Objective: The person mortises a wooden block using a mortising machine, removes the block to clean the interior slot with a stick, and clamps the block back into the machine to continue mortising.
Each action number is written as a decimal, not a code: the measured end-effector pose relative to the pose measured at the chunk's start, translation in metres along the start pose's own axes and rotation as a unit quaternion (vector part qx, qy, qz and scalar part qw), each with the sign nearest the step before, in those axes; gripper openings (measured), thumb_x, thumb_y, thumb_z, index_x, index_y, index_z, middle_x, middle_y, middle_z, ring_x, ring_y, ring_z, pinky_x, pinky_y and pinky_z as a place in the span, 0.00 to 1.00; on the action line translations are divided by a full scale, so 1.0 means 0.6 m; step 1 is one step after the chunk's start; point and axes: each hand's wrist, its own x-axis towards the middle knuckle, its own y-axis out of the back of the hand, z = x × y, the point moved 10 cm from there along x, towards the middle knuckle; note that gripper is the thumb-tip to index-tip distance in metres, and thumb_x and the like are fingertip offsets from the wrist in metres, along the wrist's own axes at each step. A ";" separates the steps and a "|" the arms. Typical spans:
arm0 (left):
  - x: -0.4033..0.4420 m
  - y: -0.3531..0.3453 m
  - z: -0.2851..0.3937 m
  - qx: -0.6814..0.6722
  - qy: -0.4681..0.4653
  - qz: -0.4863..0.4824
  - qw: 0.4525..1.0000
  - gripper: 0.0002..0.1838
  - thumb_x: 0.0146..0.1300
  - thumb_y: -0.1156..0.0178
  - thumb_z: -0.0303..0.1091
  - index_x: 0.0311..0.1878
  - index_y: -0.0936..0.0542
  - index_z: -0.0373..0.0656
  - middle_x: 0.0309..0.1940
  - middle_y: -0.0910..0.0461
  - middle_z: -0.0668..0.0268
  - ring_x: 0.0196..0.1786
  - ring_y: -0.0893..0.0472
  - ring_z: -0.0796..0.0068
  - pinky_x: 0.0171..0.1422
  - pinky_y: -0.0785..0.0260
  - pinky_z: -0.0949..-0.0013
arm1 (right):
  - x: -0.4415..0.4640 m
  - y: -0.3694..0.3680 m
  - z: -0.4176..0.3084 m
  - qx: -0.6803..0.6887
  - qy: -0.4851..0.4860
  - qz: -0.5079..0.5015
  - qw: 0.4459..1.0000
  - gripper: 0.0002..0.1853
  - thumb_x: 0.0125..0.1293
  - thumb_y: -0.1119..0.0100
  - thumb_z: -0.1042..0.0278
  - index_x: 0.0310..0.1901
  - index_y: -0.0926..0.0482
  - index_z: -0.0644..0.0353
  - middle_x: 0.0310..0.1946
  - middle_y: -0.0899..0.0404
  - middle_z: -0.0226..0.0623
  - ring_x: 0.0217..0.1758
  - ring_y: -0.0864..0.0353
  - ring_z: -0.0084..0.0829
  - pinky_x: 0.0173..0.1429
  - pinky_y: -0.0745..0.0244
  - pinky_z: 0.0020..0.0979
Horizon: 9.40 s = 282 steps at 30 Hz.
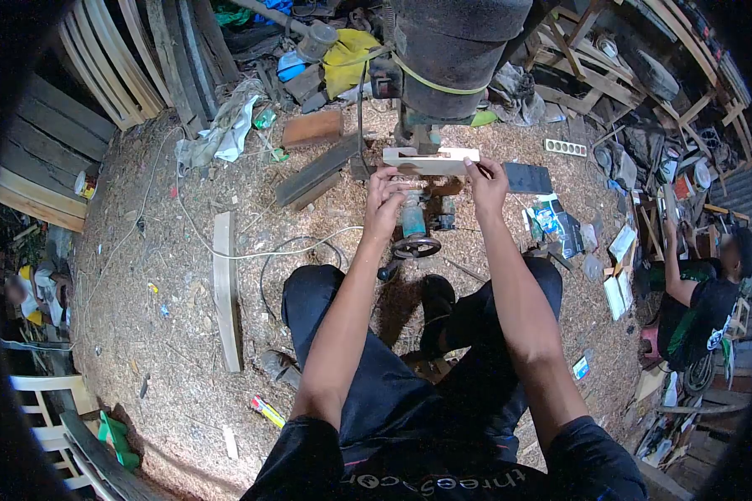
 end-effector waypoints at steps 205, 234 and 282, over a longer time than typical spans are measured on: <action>0.049 -0.019 -0.129 0.391 0.063 0.103 0.913 0.30 0.61 0.39 0.35 0.67 0.29 0.38 0.64 0.27 0.49 0.68 0.29 0.53 0.72 0.40 0.61 | 0.086 0.060 0.351 -0.067 -0.190 -0.011 0.979 0.42 0.68 0.45 0.37 0.65 0.42 0.72 0.56 0.27 0.58 0.60 0.27 0.45 0.66 0.36 0.37; 0.046 -0.024 -0.111 0.404 0.056 0.096 0.908 0.28 0.60 0.40 0.32 0.64 0.28 0.36 0.60 0.25 0.46 0.64 0.26 0.49 0.70 0.36 0.59 | 0.055 -0.031 0.272 -0.134 -0.081 -0.054 0.986 0.21 0.74 0.46 0.52 0.31 0.25 0.63 0.25 0.26 0.28 0.29 0.31 0.22 0.35 0.34 0.29; -0.134 0.058 -0.139 0.287 0.108 0.125 0.944 0.21 0.69 0.41 0.47 0.52 0.22 0.37 0.42 0.17 0.55 0.47 0.19 0.63 0.55 0.30 0.62 | -0.108 0.013 0.127 -0.184 0.045 0.062 0.980 0.19 0.68 0.44 0.65 0.54 0.26 0.71 0.48 0.24 0.56 0.51 0.23 0.51 0.60 0.30 0.43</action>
